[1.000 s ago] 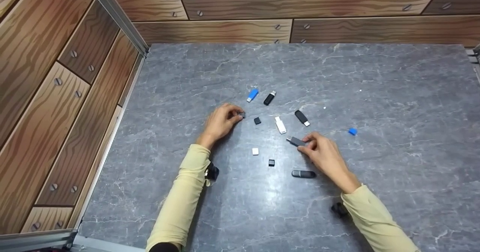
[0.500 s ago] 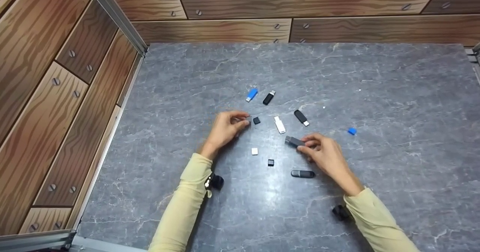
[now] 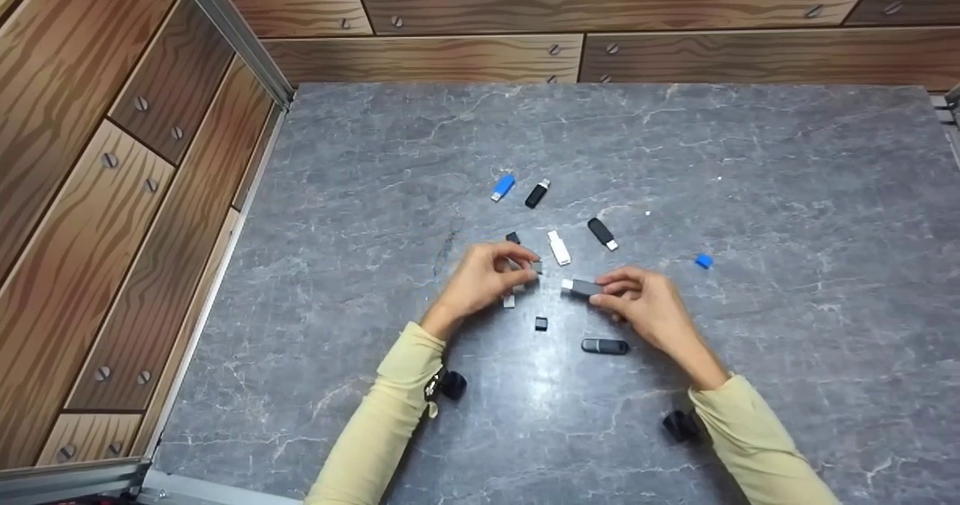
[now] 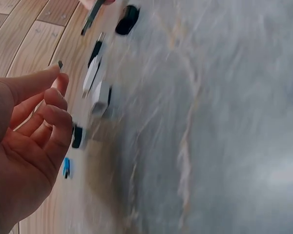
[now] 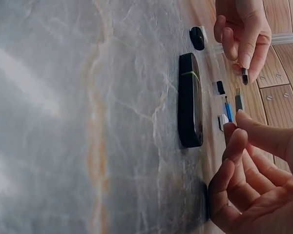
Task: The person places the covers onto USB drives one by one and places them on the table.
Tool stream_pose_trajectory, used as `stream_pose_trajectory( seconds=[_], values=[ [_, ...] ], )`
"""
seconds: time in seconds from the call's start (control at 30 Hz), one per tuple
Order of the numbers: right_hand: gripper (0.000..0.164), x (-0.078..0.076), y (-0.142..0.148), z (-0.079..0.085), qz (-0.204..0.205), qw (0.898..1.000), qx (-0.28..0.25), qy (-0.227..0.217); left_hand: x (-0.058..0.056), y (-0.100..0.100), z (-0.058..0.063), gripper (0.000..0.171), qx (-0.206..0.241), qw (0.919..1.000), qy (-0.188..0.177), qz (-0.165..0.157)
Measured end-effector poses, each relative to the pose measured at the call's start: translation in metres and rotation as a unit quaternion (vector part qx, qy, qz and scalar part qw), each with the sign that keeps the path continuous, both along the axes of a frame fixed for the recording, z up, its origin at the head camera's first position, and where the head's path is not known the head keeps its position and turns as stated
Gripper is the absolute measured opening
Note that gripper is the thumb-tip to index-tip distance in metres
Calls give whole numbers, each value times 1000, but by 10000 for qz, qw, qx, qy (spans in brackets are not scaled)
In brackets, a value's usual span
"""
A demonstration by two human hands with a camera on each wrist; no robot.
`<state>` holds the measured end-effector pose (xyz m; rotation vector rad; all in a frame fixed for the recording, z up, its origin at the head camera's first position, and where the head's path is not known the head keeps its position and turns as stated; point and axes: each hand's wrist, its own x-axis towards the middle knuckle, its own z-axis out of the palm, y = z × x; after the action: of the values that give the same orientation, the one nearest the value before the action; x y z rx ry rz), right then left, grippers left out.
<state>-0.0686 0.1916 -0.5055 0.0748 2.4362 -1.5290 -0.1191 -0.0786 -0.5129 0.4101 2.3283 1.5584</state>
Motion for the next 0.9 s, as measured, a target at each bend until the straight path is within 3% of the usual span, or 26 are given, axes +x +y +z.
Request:
stream_pose_trajectory(
  seconds=[0.4, 0.67, 0.9],
  values=[
    [34, 0, 5, -2, -4, 9988, -440, -229, 12, 12, -6, 23, 243, 9989, 61, -395],
    [34, 2, 7, -2, 69, 9976, -652, -235, 15, 20, -4, 21, 417, 9973, -272, -542],
    [34, 3, 8, -3, 66, 9976, -654, -193, 17, 21, -5, 21, 355, 9972, -281, -595]
  ],
)
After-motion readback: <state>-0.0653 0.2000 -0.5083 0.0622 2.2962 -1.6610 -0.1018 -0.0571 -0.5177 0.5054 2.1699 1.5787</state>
